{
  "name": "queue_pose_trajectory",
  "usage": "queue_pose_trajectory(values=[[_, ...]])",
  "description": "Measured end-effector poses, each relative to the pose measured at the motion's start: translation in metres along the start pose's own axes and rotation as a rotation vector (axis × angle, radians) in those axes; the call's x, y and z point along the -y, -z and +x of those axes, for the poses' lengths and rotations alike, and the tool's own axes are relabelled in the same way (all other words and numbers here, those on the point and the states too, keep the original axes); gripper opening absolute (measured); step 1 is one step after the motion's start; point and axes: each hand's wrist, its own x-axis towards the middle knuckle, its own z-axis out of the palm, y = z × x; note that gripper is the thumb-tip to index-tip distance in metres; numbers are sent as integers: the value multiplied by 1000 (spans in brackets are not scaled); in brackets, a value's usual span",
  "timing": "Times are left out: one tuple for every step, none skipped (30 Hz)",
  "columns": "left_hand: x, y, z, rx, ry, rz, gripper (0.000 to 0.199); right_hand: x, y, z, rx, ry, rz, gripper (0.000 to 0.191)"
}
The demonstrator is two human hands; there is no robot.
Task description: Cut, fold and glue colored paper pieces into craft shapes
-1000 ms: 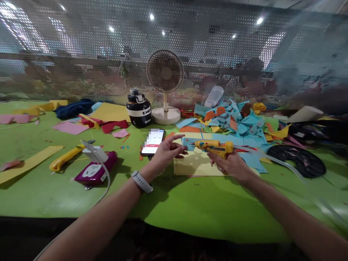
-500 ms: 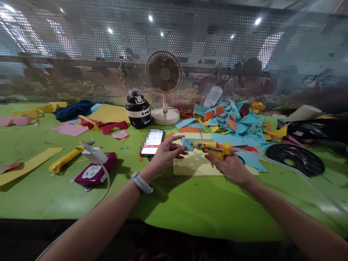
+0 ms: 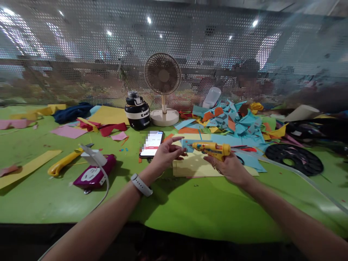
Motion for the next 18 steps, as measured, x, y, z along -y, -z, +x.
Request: queue_pose_trajectory(values=[[-1,0,0,1,2,-2,56,0,0,0,-2,2,0,43],[-1,0,-1,3,3,-4,57,-1,0,0,-4,3,-2,44],[-2,-1,-1,5,3,-6,58,-1,0,-1,-6,2,-2,45],[-2,-1,-1,6,2,-9,59,-1,0,-1,-8,-4,-1,46],[-2,-1,-1,5,0,-12,60,-2,0,-1,-5,-15,0,48],[-2,-1,-1,4,0,-14,60,-2,0,-2,-4,-27,1,49],[-2,-1,-1,1,0,-15,61,-2,0,-2,-5,-34,3,50],[-2,-1,-1,-2,0,-13,61,-1,0,-2,-11,-31,4,50],[-2,0,-1,-5,1,-7,61,-1,0,-2,-20,-19,5,49],[-2,0,-1,-7,2,-1,60,-1,0,-2,-27,-3,5,49],[-2,0,-1,-9,2,5,60,-1,0,-1,-34,12,5,48],[-2,0,-1,-9,1,9,60,-2,0,-1,-36,22,5,47],[-2,0,-1,-9,0,10,61,-2,0,-1,-34,27,4,46],[-2,0,-1,-8,-1,8,62,-3,0,-1,-30,28,2,45],[-2,0,-1,-7,-2,5,63,-3,0,-1,-24,28,1,44],[-2,0,-1,-5,-2,2,64,-3,0,-1,-19,28,0,43],[-2,0,-1,-2,-2,0,64,-4,0,-1,-17,27,1,42],[-2,0,-1,-2,-2,-1,65,-4,0,-1,-14,24,4,41]])
